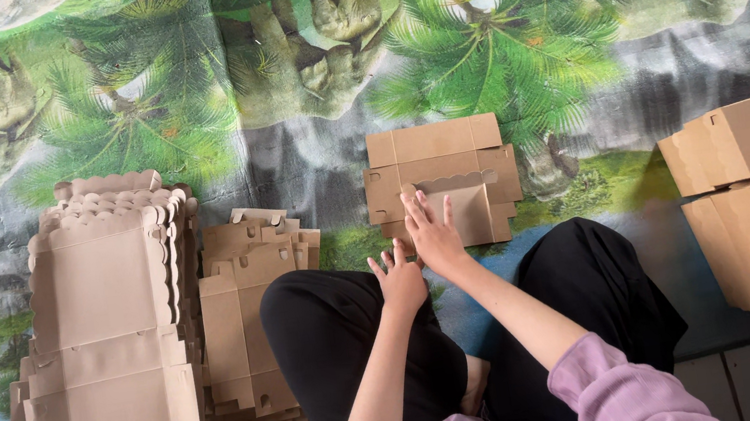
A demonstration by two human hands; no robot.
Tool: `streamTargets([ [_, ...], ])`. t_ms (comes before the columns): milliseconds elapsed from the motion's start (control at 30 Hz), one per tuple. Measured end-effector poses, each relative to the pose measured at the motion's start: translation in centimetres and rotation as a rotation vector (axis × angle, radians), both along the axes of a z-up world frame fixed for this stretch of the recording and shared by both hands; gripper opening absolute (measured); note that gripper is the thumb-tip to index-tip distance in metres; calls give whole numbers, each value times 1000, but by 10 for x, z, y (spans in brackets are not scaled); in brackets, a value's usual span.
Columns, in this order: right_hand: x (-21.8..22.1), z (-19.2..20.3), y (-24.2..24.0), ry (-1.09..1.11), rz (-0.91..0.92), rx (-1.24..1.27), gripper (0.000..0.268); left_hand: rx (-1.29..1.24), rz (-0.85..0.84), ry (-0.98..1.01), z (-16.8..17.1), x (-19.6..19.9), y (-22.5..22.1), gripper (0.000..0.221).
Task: The person assembles cardboard food containers by hand, folding the pre-cut flaps and securing the corners to form a box, then repeats the process with a second piece of cardboard.
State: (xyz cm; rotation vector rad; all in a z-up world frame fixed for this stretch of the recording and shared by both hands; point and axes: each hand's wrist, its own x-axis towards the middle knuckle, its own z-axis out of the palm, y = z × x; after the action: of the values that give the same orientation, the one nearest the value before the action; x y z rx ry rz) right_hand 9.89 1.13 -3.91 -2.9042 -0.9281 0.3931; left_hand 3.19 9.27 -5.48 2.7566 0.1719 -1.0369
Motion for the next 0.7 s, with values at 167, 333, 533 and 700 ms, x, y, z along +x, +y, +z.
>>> streamTargets([
  [167, 6, -27, -8, 87, 24, -20, 98, -5, 0, 23, -1, 1, 0, 59],
  [333, 11, -24, -1, 105, -9, -77, 99, -8, 1, 47, -5, 3, 0, 60],
  [533, 26, -15, 15, 243, -109, -75, 108, -14, 4, 95, 13, 3, 0, 57],
  [700, 32, 2, 20, 268, -183, -17, 99, -23, 7, 94, 13, 4, 1, 59],
])
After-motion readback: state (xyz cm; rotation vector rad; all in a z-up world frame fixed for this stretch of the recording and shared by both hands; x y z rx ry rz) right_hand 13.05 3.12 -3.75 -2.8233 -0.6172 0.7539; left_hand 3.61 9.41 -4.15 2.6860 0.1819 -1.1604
